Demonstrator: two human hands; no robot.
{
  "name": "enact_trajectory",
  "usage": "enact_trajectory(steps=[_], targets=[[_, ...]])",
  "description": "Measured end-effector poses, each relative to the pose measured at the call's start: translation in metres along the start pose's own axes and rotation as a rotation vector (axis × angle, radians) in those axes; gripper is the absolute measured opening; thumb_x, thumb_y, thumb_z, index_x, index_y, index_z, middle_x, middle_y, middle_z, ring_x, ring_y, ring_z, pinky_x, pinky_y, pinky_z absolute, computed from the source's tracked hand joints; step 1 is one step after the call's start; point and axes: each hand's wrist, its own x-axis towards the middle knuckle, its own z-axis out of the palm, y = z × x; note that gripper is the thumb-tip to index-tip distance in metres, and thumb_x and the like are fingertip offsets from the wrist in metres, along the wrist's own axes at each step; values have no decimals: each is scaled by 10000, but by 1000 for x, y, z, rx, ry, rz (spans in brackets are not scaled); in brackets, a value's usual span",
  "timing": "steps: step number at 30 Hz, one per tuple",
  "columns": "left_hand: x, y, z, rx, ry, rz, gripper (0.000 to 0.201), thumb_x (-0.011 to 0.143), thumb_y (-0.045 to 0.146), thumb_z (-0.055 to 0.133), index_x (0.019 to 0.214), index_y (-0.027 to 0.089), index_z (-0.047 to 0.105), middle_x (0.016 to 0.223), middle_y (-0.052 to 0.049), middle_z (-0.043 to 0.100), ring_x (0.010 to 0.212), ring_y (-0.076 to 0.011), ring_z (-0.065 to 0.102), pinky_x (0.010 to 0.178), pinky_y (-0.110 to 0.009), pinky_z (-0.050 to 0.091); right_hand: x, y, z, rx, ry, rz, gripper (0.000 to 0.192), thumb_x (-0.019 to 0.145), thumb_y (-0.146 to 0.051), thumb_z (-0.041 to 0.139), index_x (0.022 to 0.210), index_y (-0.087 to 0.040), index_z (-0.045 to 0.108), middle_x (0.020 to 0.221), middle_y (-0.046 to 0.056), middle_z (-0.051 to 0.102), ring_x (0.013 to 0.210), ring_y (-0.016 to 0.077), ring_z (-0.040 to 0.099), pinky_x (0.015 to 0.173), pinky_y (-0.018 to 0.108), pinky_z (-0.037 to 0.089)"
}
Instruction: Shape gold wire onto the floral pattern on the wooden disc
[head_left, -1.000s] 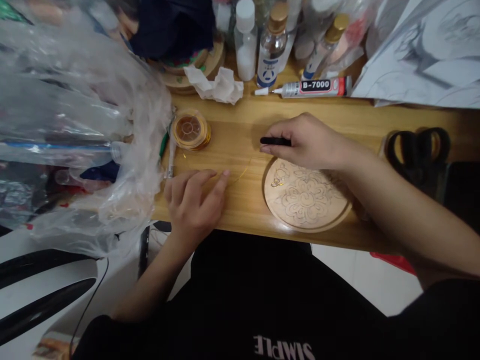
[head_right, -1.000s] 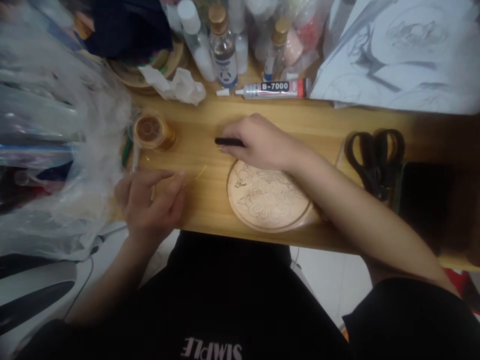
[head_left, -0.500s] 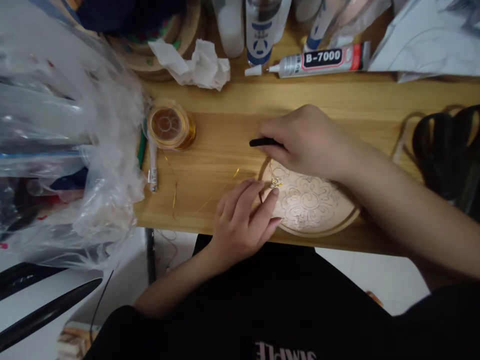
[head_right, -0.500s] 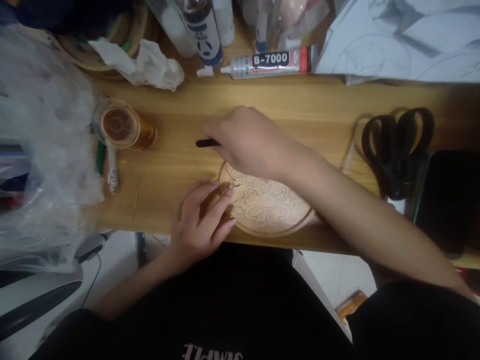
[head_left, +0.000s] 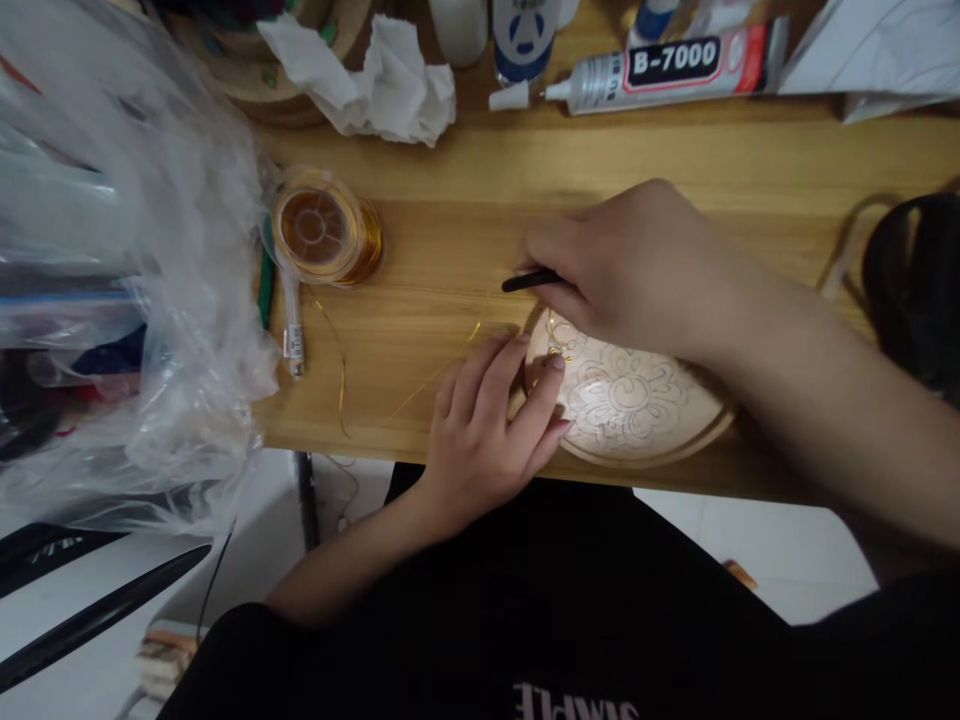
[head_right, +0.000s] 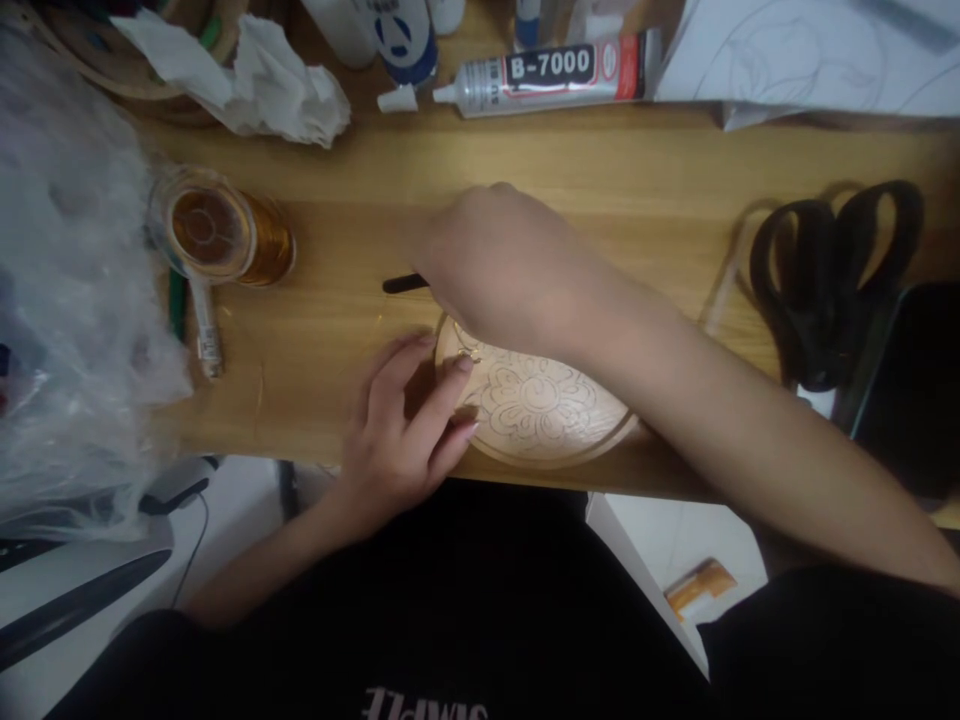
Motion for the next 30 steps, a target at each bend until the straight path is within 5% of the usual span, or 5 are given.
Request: enact_trajectory(steps=[12, 30], targets=[[-2, 0, 2, -26, 11, -3, 361, 927, 292, 539, 1240, 120, 594, 1258, -185, 534, 1207, -327, 534, 979, -462, 484, -4, -6, 4, -125, 23, -21, 431, 920, -254, 286, 1225, -156, 573, 941, 113, 682, 800, 254, 589, 617, 322, 271], [-2, 0, 3, -22, 31, -11, 354, 931, 299, 527, 1232, 125, 592, 1246, -180, 547, 1191, -318, 537, 979, -462, 490, -8, -13, 5, -158, 30, 28, 373, 913, -216, 269, 1120, -148, 572, 988, 118, 682, 833, 254, 624, 562, 306, 237]])
